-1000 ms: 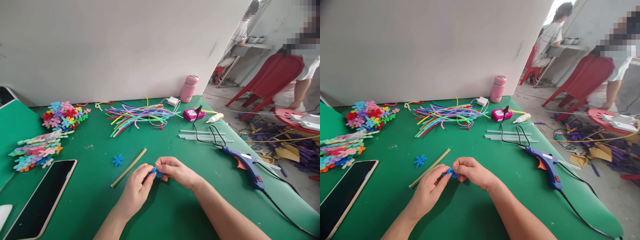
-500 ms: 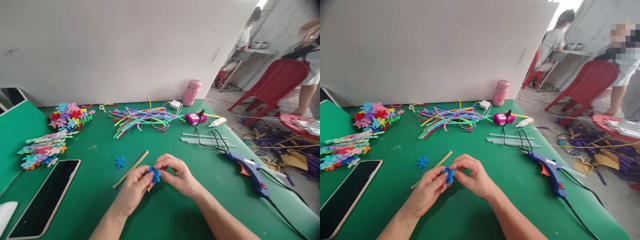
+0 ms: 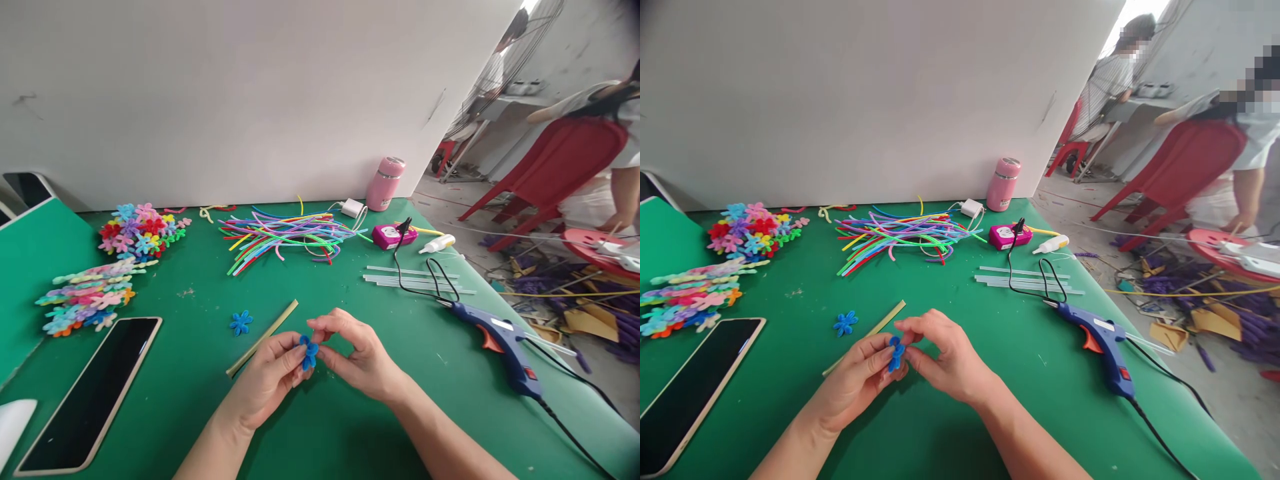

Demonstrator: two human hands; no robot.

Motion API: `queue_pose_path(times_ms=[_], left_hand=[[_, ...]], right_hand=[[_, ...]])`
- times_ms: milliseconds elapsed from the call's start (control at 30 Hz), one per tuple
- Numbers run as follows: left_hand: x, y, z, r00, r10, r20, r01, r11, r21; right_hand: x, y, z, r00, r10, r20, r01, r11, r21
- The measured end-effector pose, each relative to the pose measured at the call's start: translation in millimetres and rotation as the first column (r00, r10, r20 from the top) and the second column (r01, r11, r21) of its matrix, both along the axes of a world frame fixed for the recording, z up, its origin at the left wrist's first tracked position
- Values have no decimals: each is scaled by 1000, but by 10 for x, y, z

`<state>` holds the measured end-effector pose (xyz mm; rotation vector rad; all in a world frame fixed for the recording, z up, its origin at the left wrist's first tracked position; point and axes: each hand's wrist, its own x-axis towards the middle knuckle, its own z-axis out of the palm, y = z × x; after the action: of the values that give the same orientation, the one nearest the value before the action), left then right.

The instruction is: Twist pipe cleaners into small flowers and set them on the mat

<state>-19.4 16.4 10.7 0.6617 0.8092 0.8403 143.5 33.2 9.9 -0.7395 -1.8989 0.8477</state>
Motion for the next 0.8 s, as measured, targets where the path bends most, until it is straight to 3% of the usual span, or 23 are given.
queue_pose_path(times_ms=[233,467,633,800], left_hand=[[17,-17,-65,990,-15,142,21,999,-40],[68,-16,-78,992,108,63,-107,994,-22],[81,-33,-79,975,185,-121,-165,974,154],[61,-57,-66,887,254,-385,-80,907,413]], right_hand=[[10,-21,43,998,26,63,-24,999,-25],[-66,-43,-12,993,-104,61,105,994,-8],[-151,-80,-48,979,-201,-21,197,974,-109],[-202,-106,-77,961,-240,-140,194,940,-281]])
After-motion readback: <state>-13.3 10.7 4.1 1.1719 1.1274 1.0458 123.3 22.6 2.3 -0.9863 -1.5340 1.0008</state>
